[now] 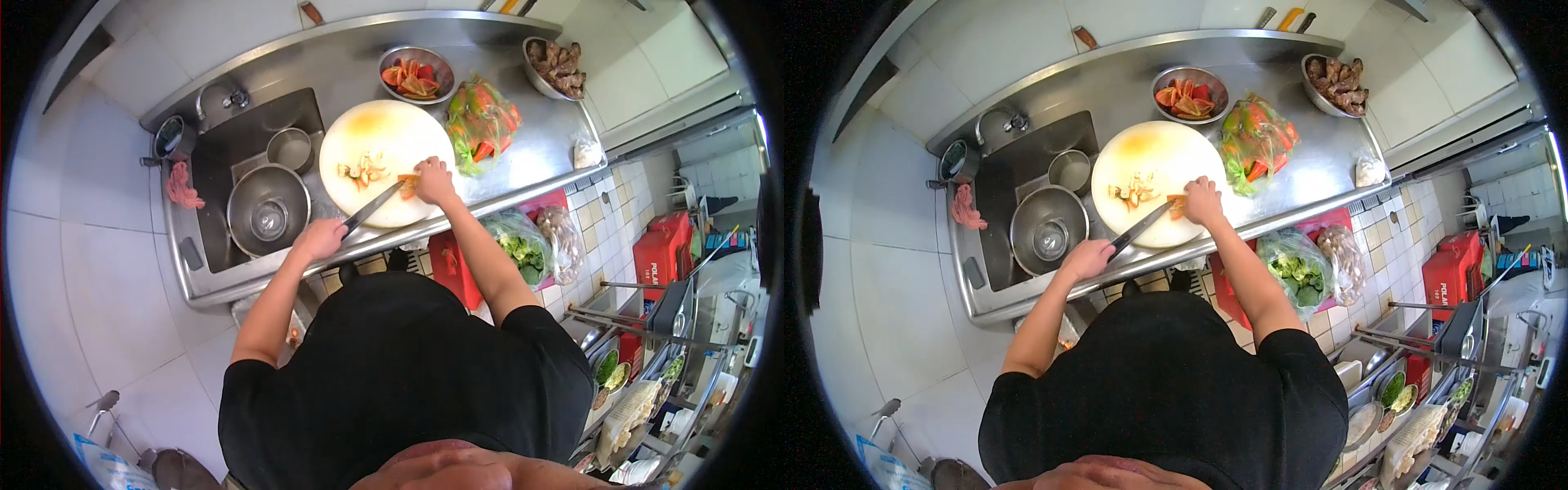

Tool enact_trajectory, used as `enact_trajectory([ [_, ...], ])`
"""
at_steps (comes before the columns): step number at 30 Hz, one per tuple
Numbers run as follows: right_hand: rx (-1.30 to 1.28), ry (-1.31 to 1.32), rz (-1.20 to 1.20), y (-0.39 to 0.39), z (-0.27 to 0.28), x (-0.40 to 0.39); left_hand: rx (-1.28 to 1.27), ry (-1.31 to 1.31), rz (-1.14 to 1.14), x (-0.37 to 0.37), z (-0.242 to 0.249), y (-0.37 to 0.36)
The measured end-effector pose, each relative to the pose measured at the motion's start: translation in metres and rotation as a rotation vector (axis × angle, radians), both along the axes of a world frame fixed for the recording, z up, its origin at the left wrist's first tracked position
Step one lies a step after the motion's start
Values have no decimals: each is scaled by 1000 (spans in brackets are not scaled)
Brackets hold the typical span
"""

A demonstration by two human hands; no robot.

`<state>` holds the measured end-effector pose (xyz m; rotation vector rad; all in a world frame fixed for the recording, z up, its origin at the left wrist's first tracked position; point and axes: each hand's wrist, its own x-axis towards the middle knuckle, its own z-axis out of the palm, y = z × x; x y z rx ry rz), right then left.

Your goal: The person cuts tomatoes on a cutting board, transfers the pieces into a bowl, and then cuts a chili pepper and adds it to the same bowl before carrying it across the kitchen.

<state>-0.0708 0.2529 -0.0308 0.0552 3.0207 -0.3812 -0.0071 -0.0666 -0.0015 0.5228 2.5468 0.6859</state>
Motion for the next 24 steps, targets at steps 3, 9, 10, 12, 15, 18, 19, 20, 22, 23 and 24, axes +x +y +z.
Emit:
enact_trajectory([
  [3,-197,-31,-8,22,-12,-3,-24,-95,46,5,26,-16],
  [9,-503,597,89,15,16,5,78,-208,222,19,21,-34],
  [10,-507,602,83,15,7,9,158,-224,297,21,23,-32],
  [12,-368,282,262,16,-7,18,137,-237,331,23,22,-29],
  [15,-460,335,148,9,-2,-1,262,-129,313,26,-10,-33],
  [18,-617,601,-3,16,26,-61,254,-263,419,19,14,-18],
  [19,-581,904,-14,18,54,-82,235,-288,428,14,20,-14],
  [20,-731,794,-99,23,82,-95,229,-290,427,13,17,-12],
  [22,-431,518,-209,55,83,-117,246,-288,437,5,9,-10],
  [23,-373,237,-241,72,93,-117,244,-274,429,5,9,-6],
  [24,-127,18,-276,101,49,-132,231,-271,412,6,10,-1],
])
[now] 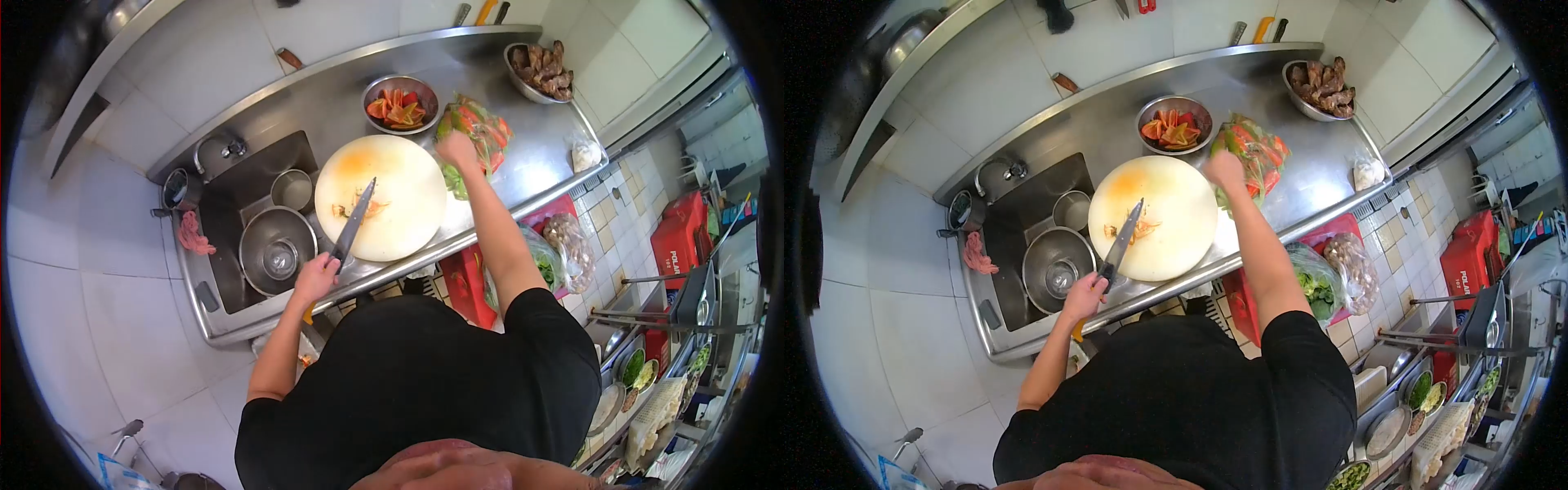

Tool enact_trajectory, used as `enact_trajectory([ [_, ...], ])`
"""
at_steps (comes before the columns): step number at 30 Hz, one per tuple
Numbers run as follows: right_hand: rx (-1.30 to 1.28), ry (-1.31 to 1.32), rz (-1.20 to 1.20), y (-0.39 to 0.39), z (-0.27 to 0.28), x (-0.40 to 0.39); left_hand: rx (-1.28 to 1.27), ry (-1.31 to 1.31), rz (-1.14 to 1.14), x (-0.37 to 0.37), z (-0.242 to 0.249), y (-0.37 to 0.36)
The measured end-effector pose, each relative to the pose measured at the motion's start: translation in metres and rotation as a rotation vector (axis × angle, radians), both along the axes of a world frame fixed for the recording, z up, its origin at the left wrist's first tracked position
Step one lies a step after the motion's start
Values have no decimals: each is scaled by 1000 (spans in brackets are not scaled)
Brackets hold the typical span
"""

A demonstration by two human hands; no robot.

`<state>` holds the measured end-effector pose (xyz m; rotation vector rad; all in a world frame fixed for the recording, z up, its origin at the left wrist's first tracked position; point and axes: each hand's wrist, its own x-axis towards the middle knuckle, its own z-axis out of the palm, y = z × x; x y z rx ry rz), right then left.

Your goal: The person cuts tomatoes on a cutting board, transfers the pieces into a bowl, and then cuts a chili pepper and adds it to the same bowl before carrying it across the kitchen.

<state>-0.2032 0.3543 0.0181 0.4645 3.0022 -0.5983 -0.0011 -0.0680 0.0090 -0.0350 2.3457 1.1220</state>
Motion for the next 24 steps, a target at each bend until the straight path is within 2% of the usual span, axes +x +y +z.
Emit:
enact_trajectory([
  [1,77,-72,-20,24,-42,4,4,7,-13,4,4,6],
  [3,274,-409,210,81,-110,8,-6,60,-56,14,8,19],
  [4,78,-207,-34,84,-117,19,-46,-29,-76,16,8,25],
  [5,-122,-5,-274,84,-123,29,-34,31,-125,21,-7,28],
  [6,-125,-4,-266,85,-129,28,-24,88,-177,24,-10,35],
  [7,-171,154,-309,86,-136,29,-27,86,-173,24,-13,42],
  [8,-216,311,-354,88,-143,30,-96,91,-285,24,-17,49],
  [9,-220,305,-353,85,-146,31,-166,93,-398,22,-16,53],
  [11,-174,588,-552,73,-152,33,-211,109,-438,14,-27,54],
  [12,-178,577,-549,76,-158,33,-253,130,-480,10,-31,53],
  [14,-200,315,-533,92,-170,29,-325,95,-478,-9,-21,45],
  [15,-196,311,-533,93,-161,34,-369,52,-408,-20,-17,41],
  [17,-316,134,-447,93,-130,46,-405,6,-337,-35,-17,31],
  [19,-238,131,-388,91,-122,65,-441,153,-218,-42,-20,23],
  [21,-158,123,-325,87,-112,88,-415,136,-228,-44,-23,24],
  [24,-216,26,-334,80,-111,111,-390,81,-230,-38,-15,31],
])
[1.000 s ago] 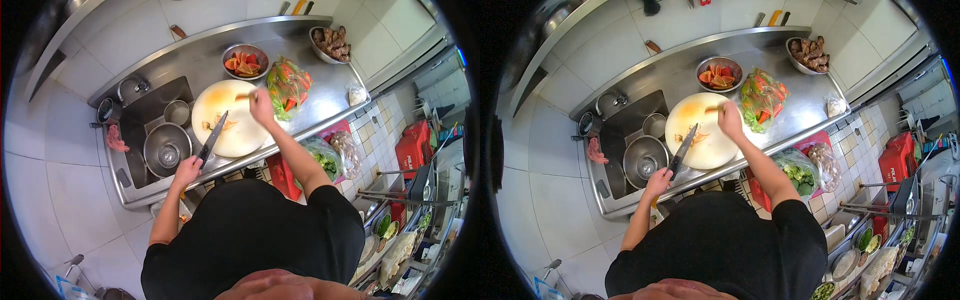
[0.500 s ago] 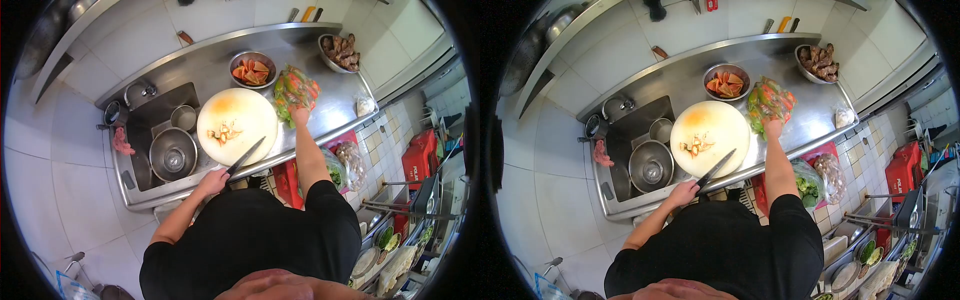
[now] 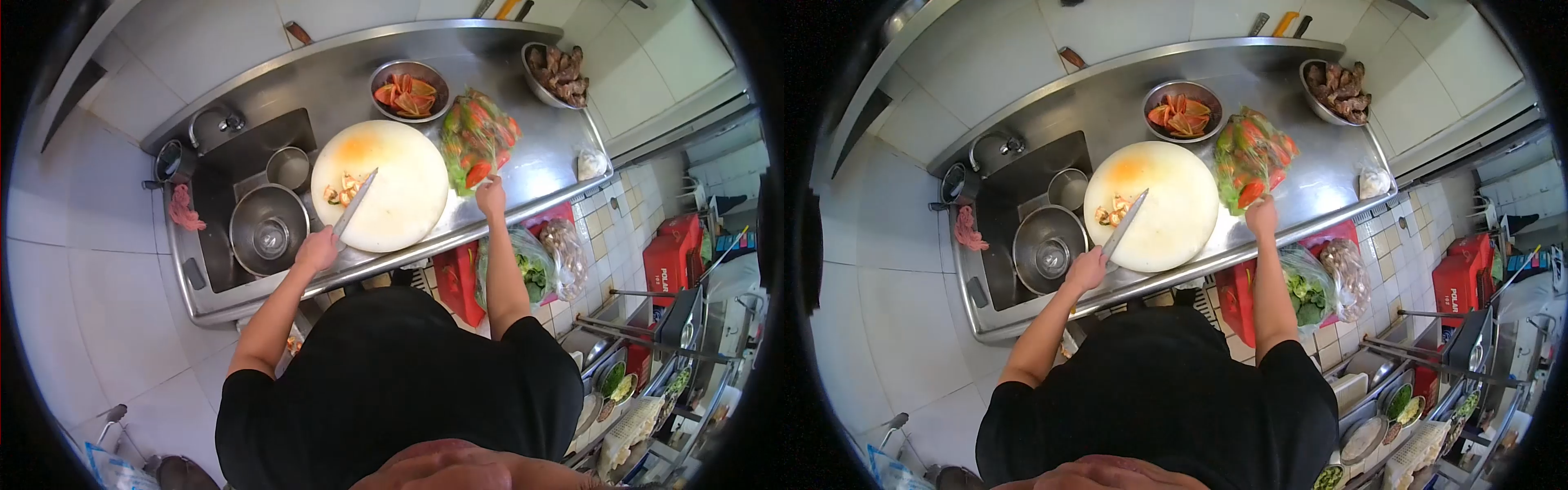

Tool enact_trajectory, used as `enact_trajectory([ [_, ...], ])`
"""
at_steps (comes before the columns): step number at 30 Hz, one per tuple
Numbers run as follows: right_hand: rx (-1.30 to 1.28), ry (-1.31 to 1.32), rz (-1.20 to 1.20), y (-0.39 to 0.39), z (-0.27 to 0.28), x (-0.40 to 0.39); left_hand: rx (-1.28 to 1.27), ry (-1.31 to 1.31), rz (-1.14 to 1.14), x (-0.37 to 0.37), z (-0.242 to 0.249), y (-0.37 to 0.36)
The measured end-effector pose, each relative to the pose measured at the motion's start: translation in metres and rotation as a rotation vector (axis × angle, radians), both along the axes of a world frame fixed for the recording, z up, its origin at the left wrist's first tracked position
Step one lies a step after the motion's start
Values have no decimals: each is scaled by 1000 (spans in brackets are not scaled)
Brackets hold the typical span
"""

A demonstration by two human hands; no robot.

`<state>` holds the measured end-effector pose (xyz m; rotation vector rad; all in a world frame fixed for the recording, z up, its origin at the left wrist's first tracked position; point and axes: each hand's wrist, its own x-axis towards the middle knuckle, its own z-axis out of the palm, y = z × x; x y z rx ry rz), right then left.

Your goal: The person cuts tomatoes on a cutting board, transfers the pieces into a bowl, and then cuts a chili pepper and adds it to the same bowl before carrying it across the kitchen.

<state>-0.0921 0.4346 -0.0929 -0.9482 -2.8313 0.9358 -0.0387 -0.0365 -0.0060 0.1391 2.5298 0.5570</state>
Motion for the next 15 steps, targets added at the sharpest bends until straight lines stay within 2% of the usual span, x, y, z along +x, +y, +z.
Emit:
enact_trajectory([
  [2,-139,251,-62,1,-23,0,-35,3,26,2,0,3],
  [3,-134,251,-73,1,-19,-5,-31,2,15,2,-1,4],
  [5,-49,93,-46,-6,-7,-26,-58,10,4,-1,-5,3],
  [6,-47,98,-52,-9,-7,-30,-57,15,-3,-2,-8,3],
  [8,33,-61,-164,-17,-7,-38,-60,9,-18,-3,-12,1],
  [12,11,-6,-277,-12,-16,-58,-48,16,9,3,-5,2],
  [14,-304,362,-696,8,-33,-78,-46,-8,32,4,-3,2],
  [15,-301,358,-683,20,-36,-78,-42,-12,45,5,-2,3],
])
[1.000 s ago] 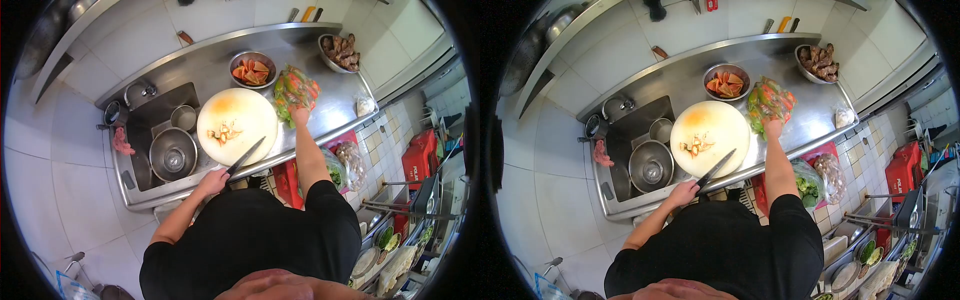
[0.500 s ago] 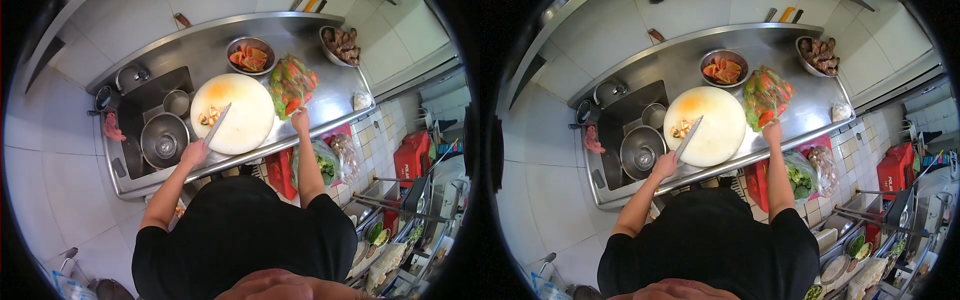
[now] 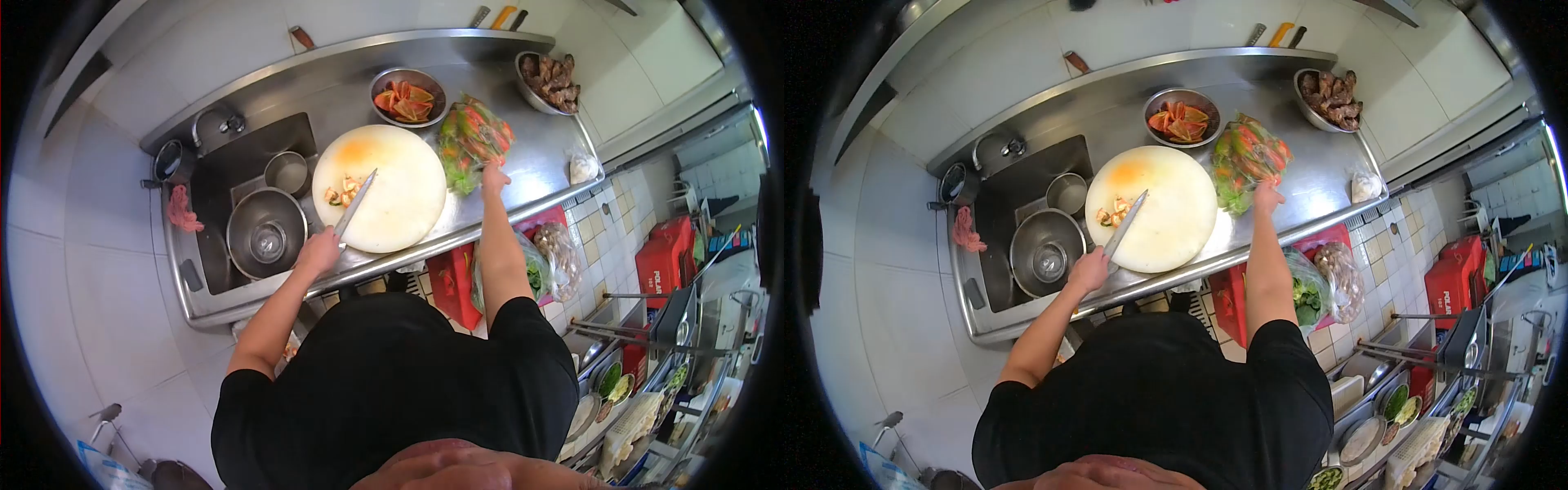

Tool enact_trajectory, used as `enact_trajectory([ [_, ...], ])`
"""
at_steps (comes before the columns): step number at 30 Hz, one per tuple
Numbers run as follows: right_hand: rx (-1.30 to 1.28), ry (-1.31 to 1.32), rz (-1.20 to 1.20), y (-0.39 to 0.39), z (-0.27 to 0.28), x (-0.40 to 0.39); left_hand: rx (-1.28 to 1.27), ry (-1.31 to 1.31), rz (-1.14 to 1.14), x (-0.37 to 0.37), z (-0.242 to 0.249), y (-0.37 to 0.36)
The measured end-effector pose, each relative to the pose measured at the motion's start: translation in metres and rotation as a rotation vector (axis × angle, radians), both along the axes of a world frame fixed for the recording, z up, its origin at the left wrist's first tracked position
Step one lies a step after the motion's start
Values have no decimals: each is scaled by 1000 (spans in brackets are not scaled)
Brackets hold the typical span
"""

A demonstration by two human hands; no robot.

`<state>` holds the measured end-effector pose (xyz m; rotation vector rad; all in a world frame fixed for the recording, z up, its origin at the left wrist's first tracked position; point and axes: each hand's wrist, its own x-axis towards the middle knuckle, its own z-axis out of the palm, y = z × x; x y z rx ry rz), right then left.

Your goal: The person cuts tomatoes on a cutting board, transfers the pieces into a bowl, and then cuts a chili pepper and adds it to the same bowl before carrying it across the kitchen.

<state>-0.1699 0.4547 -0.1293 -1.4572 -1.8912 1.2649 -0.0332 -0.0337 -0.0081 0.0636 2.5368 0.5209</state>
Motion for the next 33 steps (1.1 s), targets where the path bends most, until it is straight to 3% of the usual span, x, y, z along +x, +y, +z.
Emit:
enact_trajectory([
  [3,111,49,179,15,3,12,10,0,3,2,2,-1],
  [5,307,-334,529,2,38,36,18,15,1,2,2,1],
  [7,358,-352,591,-30,74,77,16,24,3,3,2,1],
  [13,358,-8,889,-158,93,181,2,6,11,6,15,3],
  [15,558,6,1043,-180,73,185,-16,-9,-50,4,20,5],
  [19,687,-32,1269,-194,79,171,-30,-12,-113,-5,18,6],
  [21,733,22,1284,-195,99,167,-38,-13,-123,-6,22,7],
  [23,712,293,1385,-194,111,158,-37,-17,-132,-3,22,12],
  [27,521,251,1521,-211,94,141,20,37,-123,7,27,28],
  [33,622,394,1307,-245,70,135,78,69,-104,32,35,29],
])
